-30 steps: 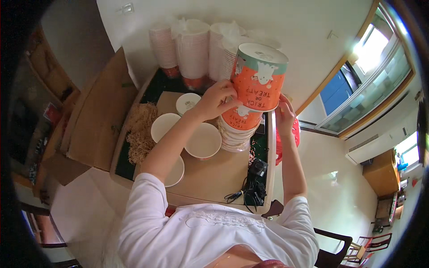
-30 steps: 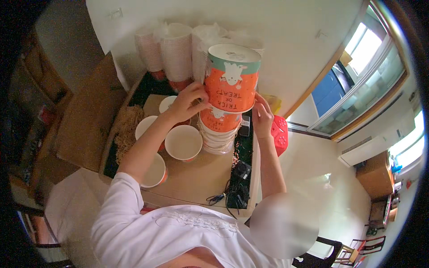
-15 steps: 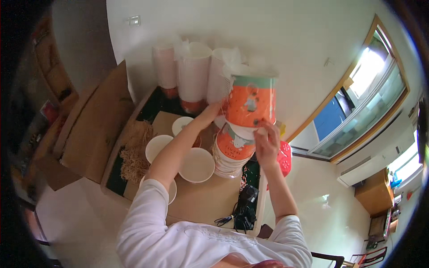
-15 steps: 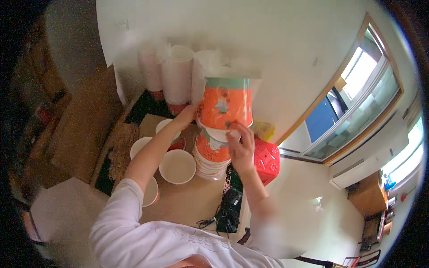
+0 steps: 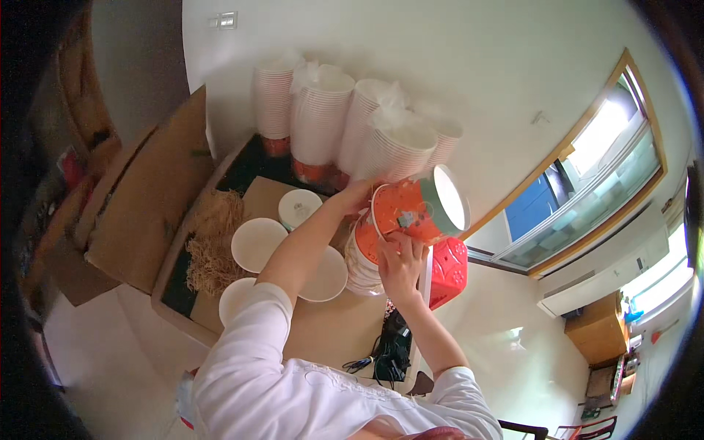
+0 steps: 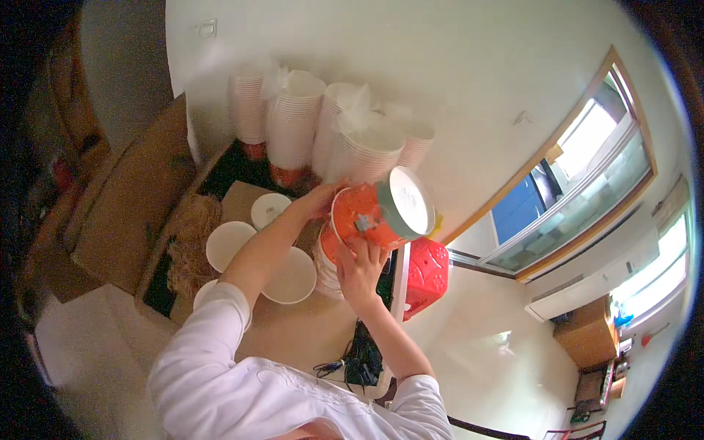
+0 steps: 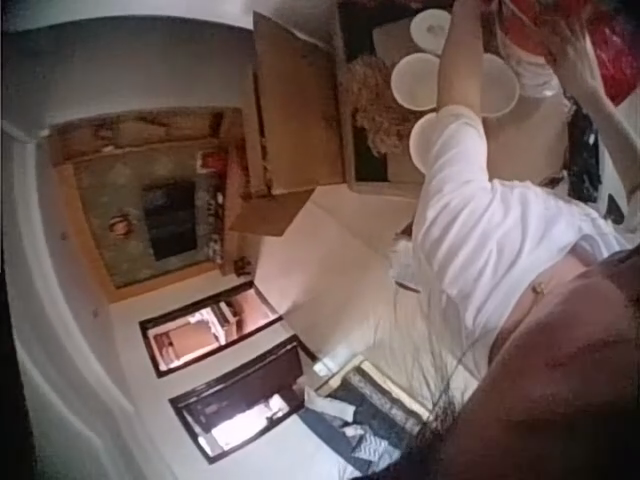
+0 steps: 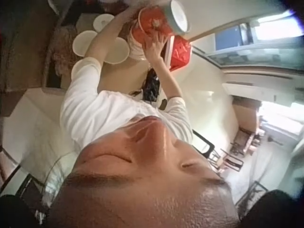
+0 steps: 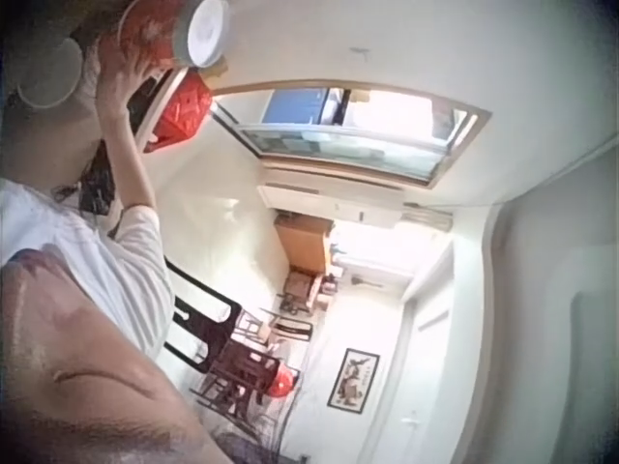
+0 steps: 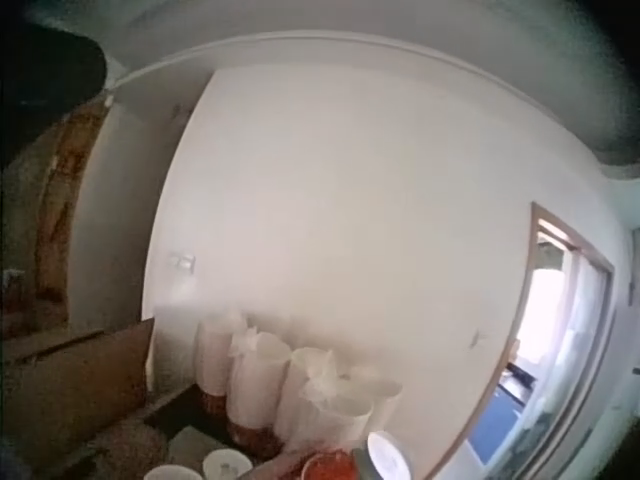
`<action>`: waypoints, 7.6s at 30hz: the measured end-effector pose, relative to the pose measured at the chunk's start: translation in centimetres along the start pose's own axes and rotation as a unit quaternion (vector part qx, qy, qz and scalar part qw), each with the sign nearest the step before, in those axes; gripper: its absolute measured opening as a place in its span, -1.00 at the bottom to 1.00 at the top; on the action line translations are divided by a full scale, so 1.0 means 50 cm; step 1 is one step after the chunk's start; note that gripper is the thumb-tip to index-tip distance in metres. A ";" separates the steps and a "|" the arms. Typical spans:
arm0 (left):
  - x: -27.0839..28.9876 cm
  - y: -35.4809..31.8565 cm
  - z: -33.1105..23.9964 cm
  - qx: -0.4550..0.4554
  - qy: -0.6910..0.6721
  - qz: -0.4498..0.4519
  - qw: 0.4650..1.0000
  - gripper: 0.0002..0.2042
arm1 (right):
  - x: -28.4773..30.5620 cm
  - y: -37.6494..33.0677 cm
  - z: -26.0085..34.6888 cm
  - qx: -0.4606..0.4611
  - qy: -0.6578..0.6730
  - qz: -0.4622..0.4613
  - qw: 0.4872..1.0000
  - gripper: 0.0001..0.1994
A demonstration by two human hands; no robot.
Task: Attaching string handles to paper buckets and stacking the finished products.
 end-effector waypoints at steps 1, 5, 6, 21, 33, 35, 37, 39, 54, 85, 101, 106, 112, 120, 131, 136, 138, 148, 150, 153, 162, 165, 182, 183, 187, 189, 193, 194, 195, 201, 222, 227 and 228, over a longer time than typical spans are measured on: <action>0.015 0.006 0.013 0.007 0.004 -0.017 1.000 -0.53 | -0.004 0.005 0.003 0.002 0.000 0.004 1.000 -0.72; 0.026 -0.007 0.058 -0.021 -0.003 0.016 1.000 -0.48 | 0.002 0.025 -0.001 0.017 0.010 0.066 0.998 -0.70; 0.016 -0.018 0.058 -0.019 -0.008 0.015 1.000 -0.48 | 0.021 0.035 -0.003 0.027 0.039 0.060 0.997 -0.70; 0.138 0.000 0.123 0.031 0.172 -0.256 0.951 -0.66 | 0.086 0.081 -0.147 -0.032 0.199 0.126 0.971 -0.85; 0.011 -0.181 0.092 -0.125 0.169 -0.248 0.946 -0.85 | 0.092 0.072 -0.124 -0.037 0.178 0.065 0.981 -0.88; -0.001 -0.232 0.104 -0.210 0.197 -0.249 0.925 -0.85 | 0.097 0.078 -0.097 0.004 0.097 0.074 0.992 -0.88; -0.025 -0.303 0.090 -0.171 0.266 -0.287 0.904 -0.86 | 0.107 0.090 -0.099 -0.007 0.104 0.120 0.987 -0.78; -0.012 -0.358 0.115 -0.158 0.245 -0.317 0.903 -0.87 | 0.110 0.124 -0.087 0.017 0.082 0.153 0.985 -0.58; -0.201 -0.561 0.366 0.042 0.694 -0.199 0.690 -0.91 | 0.004 0.095 -0.109 0.065 0.015 0.212 0.975 -0.61; 0.131 -0.952 0.255 0.095 0.419 -0.697 0.574 -0.84 | -0.089 -0.394 0.044 -0.336 0.203 0.358 0.847 -0.57; 0.187 -0.929 -0.046 0.150 0.529 -0.554 0.625 -0.93 | 0.004 -0.329 0.000 -0.414 0.284 0.210 0.839 -0.64; 0.127 -0.956 -0.154 -0.147 0.393 -0.574 0.703 -0.90 | 0.023 -0.237 0.018 -0.338 0.303 0.190 0.871 -0.69; -0.065 -0.909 -0.313 -0.259 0.442 -0.626 0.589 -0.88 | 0.037 -0.122 0.099 -0.276 0.337 0.190 0.880 -0.78; -0.291 -0.790 -0.232 -0.213 0.521 -0.450 0.693 -0.95 | -0.014 -0.128 0.270 -0.323 0.731 0.233 0.554 -0.71; -0.365 -0.700 0.187 -0.041 0.586 -0.264 0.765 -0.91 | -0.007 -0.190 0.196 -0.588 0.770 0.046 0.246 -0.84; -0.364 -0.711 0.312 0.051 0.575 -0.106 0.809 -0.84 | 0.040 -0.277 0.079 -0.566 0.767 -0.010 0.302 -0.80; -0.334 -0.712 0.380 0.100 0.576 -0.058 0.810 -0.85 | 0.052 -0.305 0.076 -0.572 0.749 0.036 0.332 -0.77; -0.311 -0.698 0.401 0.085 0.645 -0.026 0.759 -0.90 | 0.076 -0.322 0.051 -0.550 0.669 0.088 0.492 -0.75; -0.317 -0.677 0.368 0.048 0.605 -0.111 0.787 -0.91 | 0.083 -0.332 0.052 -0.525 0.674 0.099 0.510 -0.75; -0.348 -0.626 0.321 0.088 0.525 -0.219 0.818 -0.93 | 0.102 -0.313 0.058 -0.502 0.680 0.188 0.500 -0.53; -0.428 -0.523 0.281 -0.037 0.507 -0.260 0.821 -0.81 | 0.079 -0.319 0.079 -0.450 0.651 0.287 0.540 -0.36; -0.407 -0.519 0.313 0.063 0.536 -0.303 0.785 -0.82 | 0.078 -0.320 0.079 -0.482 0.633 0.279 0.537 -0.36; -0.373 -0.562 0.381 -0.034 0.442 -0.319 0.838 -0.79 | 0.051 -0.438 0.141 -0.496 0.549 0.191 0.645 -0.91; -0.371 -0.564 0.383 -0.033 0.441 -0.319 0.838 -0.79 | 0.051 -0.443 0.145 -0.481 0.524 0.192 0.677 -0.92; -0.371 -0.574 0.383 -0.012 0.456 -0.298 0.839 -0.76 | 0.053 -0.439 0.160 -0.450 0.507 0.173 0.715 -0.94; -0.372 -0.575 0.383 0.006 0.456 -0.289 0.841 -0.75 | 0.053 -0.440 0.161 -0.455 0.512 0.178 0.707 -0.95; -0.368 -0.582 0.398 0.006 0.384 -0.262 0.885 -0.78 | 0.050 -0.444 0.159 -0.501 0.566 0.175 0.631 -0.95; -0.365 -0.586 0.404 0.018 0.365 -0.253 0.896 -0.79 | 0.051 -0.442 0.159 -0.500 0.567 0.174 0.631 -0.95; -0.360 -0.589 0.408 0.019 0.366 -0.254 0.895 -0.79 | 0.054 -0.439 0.158 -0.510 0.574 0.178 0.616 -0.95; -0.356 -0.593 0.405 0.038 0.363 -0.212 0.907 -0.83 | 0.045 -0.453 0.154 -0.534 0.589 0.175 0.581 -0.93; -0.363 -0.601 0.405 0.062 0.406 -0.140 0.901 -0.89 | 0.064 -0.494 0.147 -0.553 0.557 0.200 0.587 -0.93; -0.311 -0.572 0.402 0.002 0.778 -0.147 0.611 -0.68 | 0.057 -0.510 0.132 -0.577 0.514 0.179 0.609 -0.92; -0.298 -0.572 0.397 0.001 0.784 -0.142 0.604 -0.72 | 0.050 -0.515 0.129 -0.578 0.515 0.175 0.609 -0.92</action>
Point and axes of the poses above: each hand's wrist, its own y-axis towards the middle knuckle, its own x-axis out of the back of the hand, z = x × y, the point moved 1 cm from there along y, towards the middle knuckle, and after that the axes turned 3 degrees about x, right-handed, at the moved point
